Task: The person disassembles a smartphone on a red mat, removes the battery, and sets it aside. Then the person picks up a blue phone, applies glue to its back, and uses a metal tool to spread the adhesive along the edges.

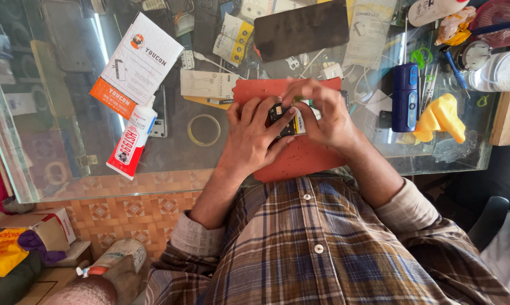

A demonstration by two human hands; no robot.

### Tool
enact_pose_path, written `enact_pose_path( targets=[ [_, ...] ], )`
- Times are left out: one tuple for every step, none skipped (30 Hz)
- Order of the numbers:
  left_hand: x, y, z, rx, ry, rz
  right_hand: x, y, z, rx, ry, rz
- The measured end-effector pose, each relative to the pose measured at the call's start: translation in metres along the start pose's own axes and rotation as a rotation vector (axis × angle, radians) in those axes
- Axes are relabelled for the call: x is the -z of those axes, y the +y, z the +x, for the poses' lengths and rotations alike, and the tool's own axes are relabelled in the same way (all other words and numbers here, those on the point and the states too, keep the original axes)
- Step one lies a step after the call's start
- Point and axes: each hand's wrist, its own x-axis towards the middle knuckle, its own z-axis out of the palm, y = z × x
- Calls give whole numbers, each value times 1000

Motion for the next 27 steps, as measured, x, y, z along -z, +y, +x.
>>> enact_pose_path(
  targets=[
    [0,0,0,0,2,6,0,0,0,48,-15,-59],
    [0,0,1,-1,4,11,1,1,-1,95,-31,-118],
    [0,0,1,-1,6,16,2,3,-2,142,-47,-176],
    [1,1,1,3,2,14,0,5,-3,87,24,-186],
    [2,2,2,6,-1,13,-3,8,-4,32,96,-196],
    [4,2,3,9,-3,13,-5,10,-6,-21,168,-205],
    [6,2,3,5,4,0,-4,12,-9,-34,127,-135],
    [7,2,4,0,12,-15,-1,13,-13,-47,86,-66],
    [9,2,5,-6,20,-29,0,13,-17,-59,45,2],
    [11,1,6,-16,57,-76,0,14,-20,-61,64,66],
    [14,0,7,-23,95,-125,0,14,-23,-65,82,131],
    [15,-1,8,-29,133,-172,0,14,-25,-67,99,197],
    [14,-1,12,7,151,-197,1,13,-27,-64,128,212],
    [13,-1,17,43,169,-220,3,13,-28,-62,156,228],
    [12,-1,21,81,186,-244,3,11,-29,-60,186,245],
    [11,-2,25,78,169,-233,3,9,-29,-112,197,226],
    [10,-2,29,76,151,-222,3,6,-31,-165,209,206],
    [9,-2,35,71,136,-211,2,2,-31,-215,220,184],
    [8,-1,39,70,118,-197,2,-1,-32,-250,206,131],
    [7,0,43,69,100,-183,1,-4,-34,-286,192,78],
    [7,0,48,65,83,-169,0,-8,-35,-319,179,24],
    [6,0,51,44,67,-119,0,-10,-37,-299,167,55],
    [6,0,54,24,51,-71,0,-14,-40,-280,155,86],
    [5,1,56,4,34,-22,0,-16,-42,-263,142,118],
    [3,2,59,-13,21,27,0,-16,-44,-274,141,104],
    [0,3,61,-30,9,76,0,-17,-46,-284,139,91],
    [-3,3,65,-48,-2,127,0,-16,-48,-293,138,77]
  ],
)
